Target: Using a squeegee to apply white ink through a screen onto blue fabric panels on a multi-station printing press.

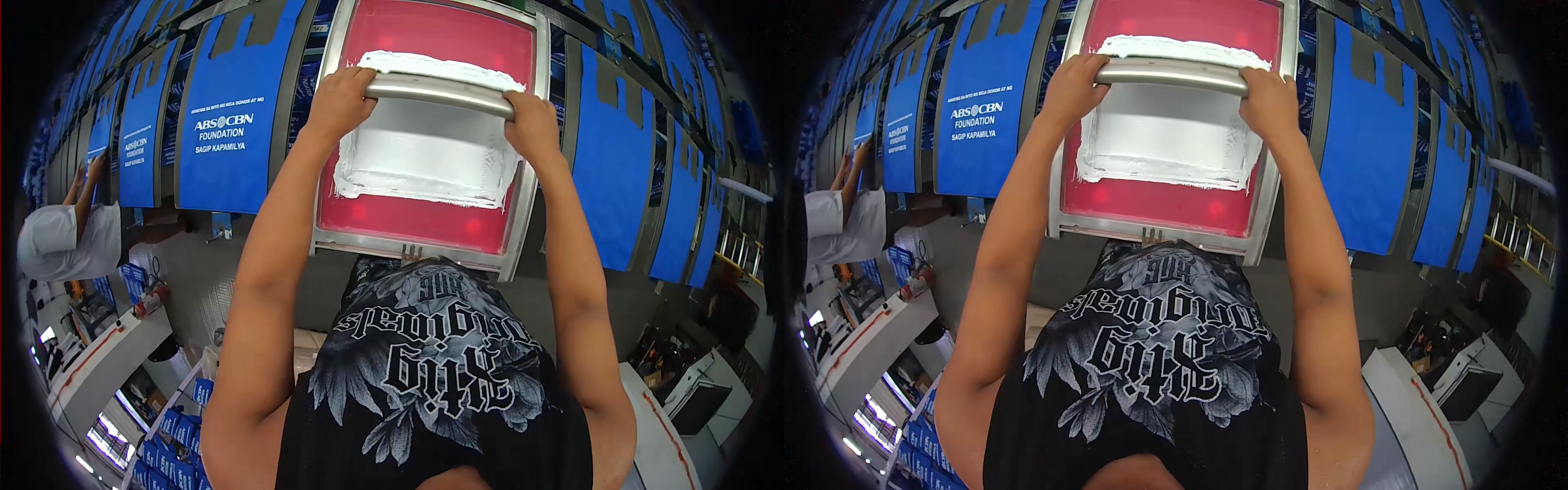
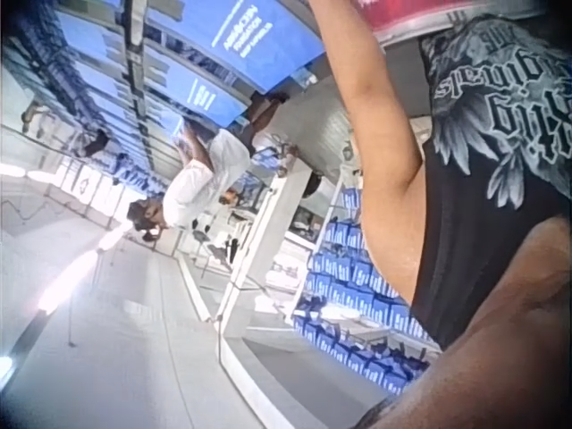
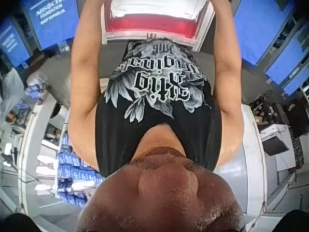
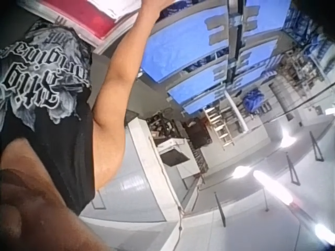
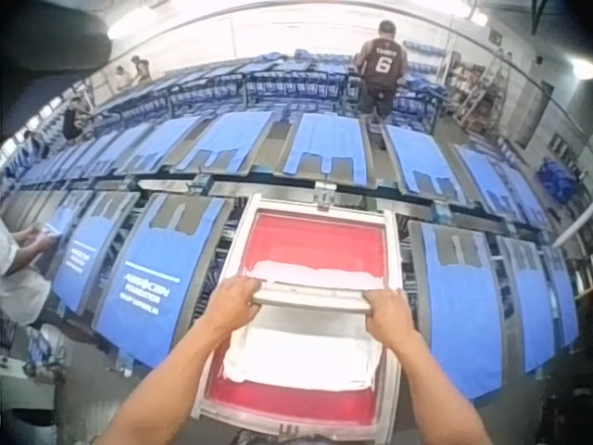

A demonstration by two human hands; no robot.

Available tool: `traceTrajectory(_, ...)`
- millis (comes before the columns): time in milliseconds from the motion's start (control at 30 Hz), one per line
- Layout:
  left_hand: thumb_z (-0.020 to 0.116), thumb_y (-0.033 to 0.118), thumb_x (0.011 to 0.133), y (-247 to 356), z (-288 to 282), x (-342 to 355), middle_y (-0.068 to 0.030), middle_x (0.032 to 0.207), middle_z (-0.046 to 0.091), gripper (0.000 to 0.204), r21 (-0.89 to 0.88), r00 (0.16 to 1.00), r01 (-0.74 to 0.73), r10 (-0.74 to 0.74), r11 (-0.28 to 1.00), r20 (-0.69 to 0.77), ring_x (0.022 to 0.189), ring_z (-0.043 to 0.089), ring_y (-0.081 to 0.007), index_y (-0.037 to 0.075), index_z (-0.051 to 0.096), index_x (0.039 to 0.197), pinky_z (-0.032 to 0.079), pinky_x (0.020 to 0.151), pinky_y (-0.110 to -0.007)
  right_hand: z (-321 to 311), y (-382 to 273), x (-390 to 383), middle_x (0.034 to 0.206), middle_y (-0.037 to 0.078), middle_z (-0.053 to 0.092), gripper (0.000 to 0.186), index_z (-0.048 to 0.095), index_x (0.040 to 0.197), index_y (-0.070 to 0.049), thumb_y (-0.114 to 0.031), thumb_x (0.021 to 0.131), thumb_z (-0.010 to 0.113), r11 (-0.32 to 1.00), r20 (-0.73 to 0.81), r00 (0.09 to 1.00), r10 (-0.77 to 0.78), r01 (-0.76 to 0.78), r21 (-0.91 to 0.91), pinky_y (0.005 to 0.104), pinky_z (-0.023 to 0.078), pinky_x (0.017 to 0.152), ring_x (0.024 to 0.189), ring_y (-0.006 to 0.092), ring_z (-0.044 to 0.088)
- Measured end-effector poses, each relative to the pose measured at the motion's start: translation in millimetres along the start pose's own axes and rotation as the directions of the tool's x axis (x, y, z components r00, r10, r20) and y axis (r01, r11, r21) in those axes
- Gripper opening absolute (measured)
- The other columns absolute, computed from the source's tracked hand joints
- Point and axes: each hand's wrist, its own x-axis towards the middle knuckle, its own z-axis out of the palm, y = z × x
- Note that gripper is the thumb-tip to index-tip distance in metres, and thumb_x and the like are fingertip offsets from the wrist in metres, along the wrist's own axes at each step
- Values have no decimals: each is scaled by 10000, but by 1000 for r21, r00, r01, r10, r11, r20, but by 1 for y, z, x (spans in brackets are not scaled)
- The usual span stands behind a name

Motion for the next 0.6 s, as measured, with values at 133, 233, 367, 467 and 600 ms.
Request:
traceTrajectory(133, 688, 88, 629, 8, 29, -36, -117, 978, 576, 410, 40, 986, 52, -58, 998, 156, 970, 531, -316, 63, 563, 1019, 424, 829, -418, 55, 7, -24, 961, 69, 567, 355, 531, 1067, -102, -7, 725, 523, 980, -17, 998, -64, 59, -192, 546, 345, 936, 958, 256, 559)
traceTrajectory(233, 725, 84, 579, 46, -21, -87, -118, 989, 587, 437, 6, 955, 101, -99, 995, 280, 969, 539, -304, 64, 587, 993, 418, 828, -412, 16, -29, -87, 926, 67, 576, 375, 543, 1028, -77, 5, 663, 568, 998, 100, 994, -37, 43, -55, 548, 330, 960, 931, 257, 560)
traceTrajectory(367, 724, 30, 478, 81, -48, -135, -97, 914, 606, 466, -97, 951, 165, -132, 982, 280, 869, 554, -286, 60, 606, 928, 429, 777, -399, -2, -57, -148, 893, 98, 611, 419, 596, 977, -52, 51, 572, 573, 987, 137, 991, -2, -20, 158, 539, 307, 988, 903, 298, 570)
traceTrajectory(467, 712, 10, 484, 60, -15, -136, -90, 847, 612, 425, -83, 985, 89, -75, 993, 156, 792, 565, -289, 63, 613, 894, 449, 709, -399, 24, -43, -139, 879, 101, 619, 422, 607, 989, -59, 54, 584, 572, 991, 62, 998, -2, -7, 132, 530, 321, 984, 899, 301, 576)
traceTrajectory(600, 714, 178, 678, 21, 6, -22, -91, 828, 655, 250, 117, 936, 221, -244, 968, 253, 843, 616, -295, 151, 684, 925, 512, 722, -407, 31, 6, -32, 866, 166, 654, 431, 659, 1045, -102, -29, 624, 605, 997, 32, 999, 39, -37, -67, 448, 359, 963, 874, 315, 607)
